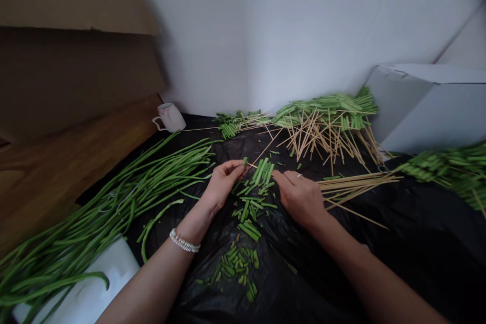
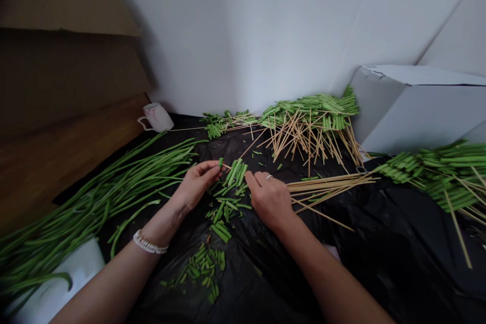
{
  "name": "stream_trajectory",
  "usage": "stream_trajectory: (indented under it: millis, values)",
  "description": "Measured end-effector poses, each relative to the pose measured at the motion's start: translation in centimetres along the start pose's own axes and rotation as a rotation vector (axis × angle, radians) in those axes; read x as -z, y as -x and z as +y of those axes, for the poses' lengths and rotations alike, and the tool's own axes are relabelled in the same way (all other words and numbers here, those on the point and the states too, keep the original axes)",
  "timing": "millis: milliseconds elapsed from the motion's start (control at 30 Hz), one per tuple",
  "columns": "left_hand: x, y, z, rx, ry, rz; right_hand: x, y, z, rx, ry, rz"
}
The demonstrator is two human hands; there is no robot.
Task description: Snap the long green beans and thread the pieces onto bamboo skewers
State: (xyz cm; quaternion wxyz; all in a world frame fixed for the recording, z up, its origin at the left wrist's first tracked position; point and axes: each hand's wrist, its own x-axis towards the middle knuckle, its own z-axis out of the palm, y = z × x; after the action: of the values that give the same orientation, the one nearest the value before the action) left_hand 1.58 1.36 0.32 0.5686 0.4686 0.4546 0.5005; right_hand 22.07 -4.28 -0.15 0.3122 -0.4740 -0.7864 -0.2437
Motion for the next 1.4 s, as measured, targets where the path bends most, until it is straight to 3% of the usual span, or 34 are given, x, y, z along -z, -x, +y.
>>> stream_trajectory:
  millis: [333, 867, 1133, 1400]
  values:
    - [-0.74, 0.72, 0.96, 0.061, 0.159, -0.02, -0.1, 0.04, 0.0, 0.003, -0.013, -0.041]
    - [-0.33, 0.33, 1.09, 0.171, 0.28, 0.035, -0.23, 0.18, -0.01, 0.006, -0.002, -0.032]
    - [-0.13, 0.31, 0.74, 0.207, 0.278, -0.049, -0.24, 0.23, -0.24, 0.004, -0.012, -0.044]
    - [-0.16, 0.3, 0.69, 0.231, 0.302, -0.057, -0.38, 0.23, -0.32, -0.006, -0.032, -0.043]
